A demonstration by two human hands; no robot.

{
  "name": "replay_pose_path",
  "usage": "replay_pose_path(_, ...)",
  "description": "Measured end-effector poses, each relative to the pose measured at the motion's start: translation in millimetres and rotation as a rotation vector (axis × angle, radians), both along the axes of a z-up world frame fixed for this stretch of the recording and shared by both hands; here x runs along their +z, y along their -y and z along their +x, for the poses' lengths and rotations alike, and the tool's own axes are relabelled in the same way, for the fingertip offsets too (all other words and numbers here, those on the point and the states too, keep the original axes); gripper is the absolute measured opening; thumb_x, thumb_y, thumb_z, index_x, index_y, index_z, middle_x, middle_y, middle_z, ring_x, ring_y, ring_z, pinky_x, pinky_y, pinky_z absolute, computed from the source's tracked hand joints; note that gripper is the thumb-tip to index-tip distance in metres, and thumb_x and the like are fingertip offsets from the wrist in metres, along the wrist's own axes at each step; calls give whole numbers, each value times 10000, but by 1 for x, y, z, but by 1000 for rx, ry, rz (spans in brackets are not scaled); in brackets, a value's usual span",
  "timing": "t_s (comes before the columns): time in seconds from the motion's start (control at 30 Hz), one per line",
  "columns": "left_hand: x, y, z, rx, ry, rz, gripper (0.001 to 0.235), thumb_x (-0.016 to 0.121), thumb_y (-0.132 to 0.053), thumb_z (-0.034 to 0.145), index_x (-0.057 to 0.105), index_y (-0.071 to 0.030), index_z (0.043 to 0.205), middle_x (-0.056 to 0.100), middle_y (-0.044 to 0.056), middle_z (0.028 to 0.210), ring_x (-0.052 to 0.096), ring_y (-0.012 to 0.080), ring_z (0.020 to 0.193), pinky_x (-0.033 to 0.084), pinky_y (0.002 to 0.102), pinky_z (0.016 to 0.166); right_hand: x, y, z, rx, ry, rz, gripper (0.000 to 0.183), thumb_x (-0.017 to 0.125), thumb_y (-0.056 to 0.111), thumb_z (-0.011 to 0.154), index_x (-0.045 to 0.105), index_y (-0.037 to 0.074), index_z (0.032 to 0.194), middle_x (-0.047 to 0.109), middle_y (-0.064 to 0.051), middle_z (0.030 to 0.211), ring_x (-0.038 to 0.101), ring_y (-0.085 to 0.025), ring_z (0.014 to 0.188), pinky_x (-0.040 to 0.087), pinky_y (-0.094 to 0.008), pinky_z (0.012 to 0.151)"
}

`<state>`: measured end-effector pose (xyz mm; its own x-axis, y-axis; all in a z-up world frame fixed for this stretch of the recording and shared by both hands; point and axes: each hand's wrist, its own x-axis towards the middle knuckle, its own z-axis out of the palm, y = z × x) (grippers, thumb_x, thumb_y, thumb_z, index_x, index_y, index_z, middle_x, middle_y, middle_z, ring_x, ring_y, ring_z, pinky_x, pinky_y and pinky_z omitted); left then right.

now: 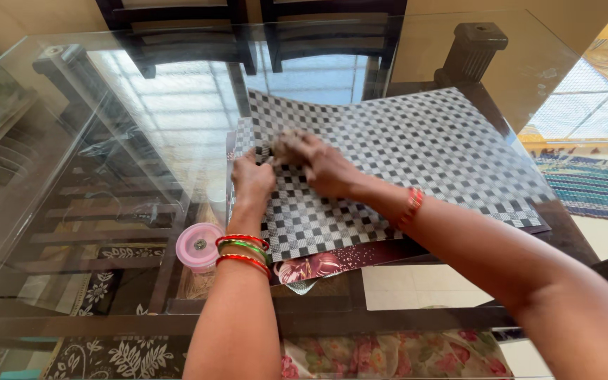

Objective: The person wipes multiple checkered placemats on a glass dining table using a cloth. They lift, flip, and wipe each placemat on both sides, then stack them. The person also wipes a white sheet of paper and places it on the table.

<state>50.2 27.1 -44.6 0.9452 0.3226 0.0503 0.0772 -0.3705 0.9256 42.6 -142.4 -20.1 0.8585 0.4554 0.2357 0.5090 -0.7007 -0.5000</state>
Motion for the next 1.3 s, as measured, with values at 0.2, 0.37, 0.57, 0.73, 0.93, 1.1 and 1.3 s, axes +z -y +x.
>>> replay_pose_path(0.2,15,-23,-8,-133,-35,-281,388,712,-4,847,674,0,1233,777,135,1132,734,220,971,581,372,894,10,33,-99,432,132,-189,669,593,-71,809,545,144,1441,340,-176,1607,396,-411,1454,372,-470,1175)
replay_pose_path(0.37,47,-39,-37,-102,-234,-13,379,739,-75,889,642,34,1239,746,187,1137,736,247,993,557,395,933,29,86,-111,156,-76,-254,669,576,-7,838,511,190,1473,326,-143,1616,454,-364,1387,423,-439,1157)
replay_pose_path(0.57,68,-35,-59,23,-320,399,311,748,-246,899,741,-85,1166,738,140,1166,697,305,1096,526,445,989,43,121,-127,19,-106,-324,679,665,420,918,455,174,1515,230,-212,1620,337,-408,1433,370,-541,1111)
replay_pose_path(0.73,54,-40,-51,12,-199,386,299,747,-233,898,743,-90,1161,751,142,1149,708,305,1108,529,426,1010,45,114,-155,184,-55,-325,893,753,568,776,441,146,1499,309,-204,1579,403,-400,1388,404,-502,1094)
replay_pose_path(0.93,40,-39,-42,10,-152,448,358,725,-232,933,667,-60,1241,705,181,1180,663,345,1147,506,443,1012,52,107,-150,212,1,-363,788,739,535,821,486,165,1469,350,-199,1558,443,-398,1363,434,-476,1067)
replay_pose_path(1.1,43,-37,-44,-6,-106,363,307,680,-213,946,675,-100,1232,728,142,1180,667,321,1165,481,450,1046,45,108,-143,201,44,-355,691,698,491,870,519,150,1443,381,-204,1562,481,-398,1347,471,-474,1034)
replay_pose_path(1.3,46,-39,-44,-8,-126,349,329,684,-171,938,651,-71,1249,708,161,1214,659,330,1165,496,449,1021,39,108,-142,218,89,-306,651,697,444,893,543,130,1442,418,-218,1540,508,-409,1334,472,-473,1042)
